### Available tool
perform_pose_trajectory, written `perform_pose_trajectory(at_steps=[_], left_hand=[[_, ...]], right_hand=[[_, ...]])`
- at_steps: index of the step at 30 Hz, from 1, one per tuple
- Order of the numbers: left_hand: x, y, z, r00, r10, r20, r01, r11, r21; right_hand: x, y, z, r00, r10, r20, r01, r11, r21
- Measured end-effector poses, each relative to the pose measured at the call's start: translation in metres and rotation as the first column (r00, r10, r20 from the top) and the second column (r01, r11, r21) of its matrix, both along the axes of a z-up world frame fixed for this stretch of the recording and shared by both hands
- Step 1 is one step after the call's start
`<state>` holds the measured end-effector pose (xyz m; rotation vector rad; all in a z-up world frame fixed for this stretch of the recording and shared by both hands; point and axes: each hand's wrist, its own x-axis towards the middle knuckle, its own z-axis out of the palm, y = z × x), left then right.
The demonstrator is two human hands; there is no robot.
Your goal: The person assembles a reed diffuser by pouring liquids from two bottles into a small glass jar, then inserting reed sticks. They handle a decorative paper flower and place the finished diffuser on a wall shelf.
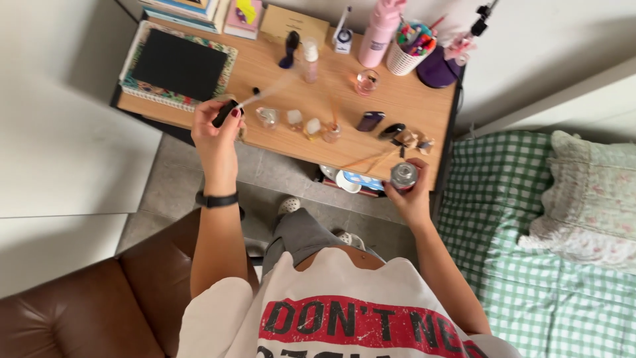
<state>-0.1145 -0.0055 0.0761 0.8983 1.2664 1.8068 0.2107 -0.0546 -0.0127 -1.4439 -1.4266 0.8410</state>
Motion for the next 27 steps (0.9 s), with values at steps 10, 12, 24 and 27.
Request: perform_pose_trajectory(at_steps=[10, 12, 24, 27], left_hand=[[-0.106, 0.127, -0.195, 0.967, -0.159, -0.197, 0.090, 0.943, -0.321], [-0.117, 0.146, -0.226, 0.879, -0.253, -0.403, 0.078, 0.912, -0.403], [-0.113, 0.217, -0.298, 0.524, -0.563, -0.639, 0.062, 0.773, -0.631], [-0.112, 0.215, -0.278, 0.451, -0.592, -0.668, 0.052, 0.764, -0.643]], right_hand=[[-0.059, 0.025, -0.020, 0.986, -0.057, -0.156, 0.064, 0.997, 0.039], [-0.063, 0.029, -0.045, 0.984, -0.153, -0.096, 0.156, 0.987, 0.025], [-0.105, 0.087, -0.092, 0.887, -0.455, 0.073, 0.457, 0.890, -0.002], [-0.100, 0.098, -0.118, 0.875, -0.468, 0.125, 0.472, 0.881, -0.009]])
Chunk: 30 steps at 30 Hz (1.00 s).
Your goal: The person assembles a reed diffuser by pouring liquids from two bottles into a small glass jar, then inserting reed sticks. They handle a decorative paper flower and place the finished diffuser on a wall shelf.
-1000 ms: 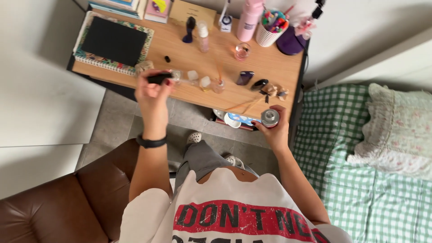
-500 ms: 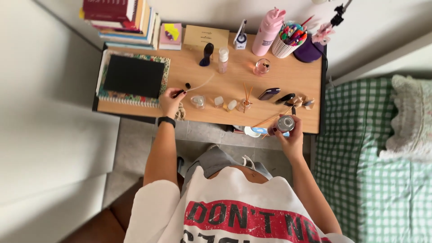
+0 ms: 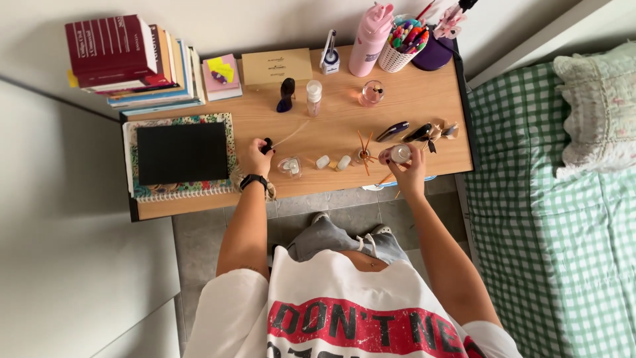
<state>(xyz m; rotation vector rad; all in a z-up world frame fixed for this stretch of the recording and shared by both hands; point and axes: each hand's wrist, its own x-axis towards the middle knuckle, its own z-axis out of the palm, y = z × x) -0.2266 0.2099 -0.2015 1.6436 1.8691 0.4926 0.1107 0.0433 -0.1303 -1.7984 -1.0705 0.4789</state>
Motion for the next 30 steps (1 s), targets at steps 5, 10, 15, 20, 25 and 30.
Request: perform_pose_trajectory(at_steps=[5, 10, 15, 20, 25, 30], left_hand=[[-0.005, 0.003, -0.020, 0.981, -0.083, -0.175, 0.081, 0.997, -0.020], [0.010, -0.008, 0.028, 0.955, -0.140, -0.262, 0.189, 0.967, 0.173], [0.077, -0.047, 0.108, 0.805, -0.593, -0.025, 0.501, 0.656, 0.564], [0.135, -0.057, 0.095, 0.693, -0.713, -0.102, 0.655, 0.566, 0.500], [0.173, -0.049, 0.065, 0.684, -0.689, -0.241, 0.697, 0.520, 0.493], [0.187, -0.041, 0.063, 0.631, -0.774, -0.054, 0.696, 0.533, 0.482]], right_hand=[[-0.002, 0.007, -0.009, 1.000, -0.008, -0.014, 0.007, 0.999, -0.041], [-0.002, 0.014, -0.017, 1.000, -0.026, -0.006, 0.026, 0.997, -0.070], [0.001, 0.014, -0.024, 0.998, -0.043, 0.050, 0.049, 0.991, -0.123], [-0.003, 0.011, -0.011, 0.998, -0.048, 0.036, 0.051, 0.994, -0.099], [-0.013, -0.004, -0.008, 0.972, -0.159, 0.173, 0.153, 0.987, 0.046], [-0.020, -0.023, -0.008, 0.850, -0.283, 0.444, 0.210, 0.955, 0.208]])
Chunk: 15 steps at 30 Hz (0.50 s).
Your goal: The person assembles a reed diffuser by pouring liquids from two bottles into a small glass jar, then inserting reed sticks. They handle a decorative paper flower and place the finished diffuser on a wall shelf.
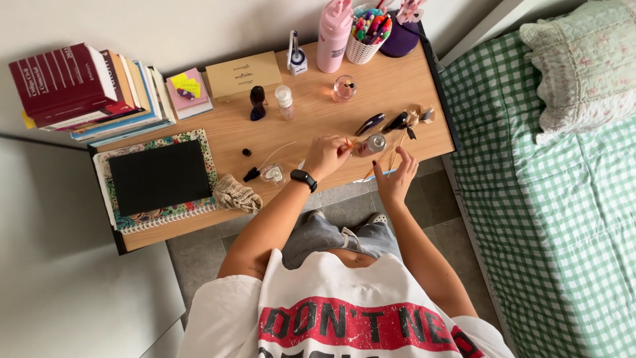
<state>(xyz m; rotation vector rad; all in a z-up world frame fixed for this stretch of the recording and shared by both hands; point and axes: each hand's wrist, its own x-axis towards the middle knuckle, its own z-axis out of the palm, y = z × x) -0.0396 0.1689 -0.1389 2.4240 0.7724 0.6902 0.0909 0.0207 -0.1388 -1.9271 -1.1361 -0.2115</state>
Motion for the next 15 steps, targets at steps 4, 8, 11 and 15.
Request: perform_pose_trajectory(at_steps=[4, 8, 11, 15], left_hand=[[0.003, 0.002, 0.028, 0.993, -0.033, 0.117, 0.038, 0.998, -0.042], [0.001, 0.006, 0.045, 0.994, -0.040, 0.103, 0.038, 0.999, 0.027], [-0.004, 0.009, 0.061, 0.997, -0.032, 0.075, 0.028, 0.998, 0.050], [-0.015, 0.008, 0.114, 0.994, -0.059, 0.097, 0.050, 0.994, 0.099]], right_hand=[[-0.008, -0.012, 0.016, 0.998, 0.045, -0.032, -0.045, 0.999, -0.006], [-0.008, -0.017, 0.008, 0.995, 0.096, -0.003, -0.096, 0.995, -0.029], [-0.012, -0.017, 0.010, 0.992, 0.122, -0.028, -0.123, 0.992, -0.040], [-0.018, -0.015, 0.028, 0.976, 0.204, -0.079, -0.205, 0.979, 0.004]])
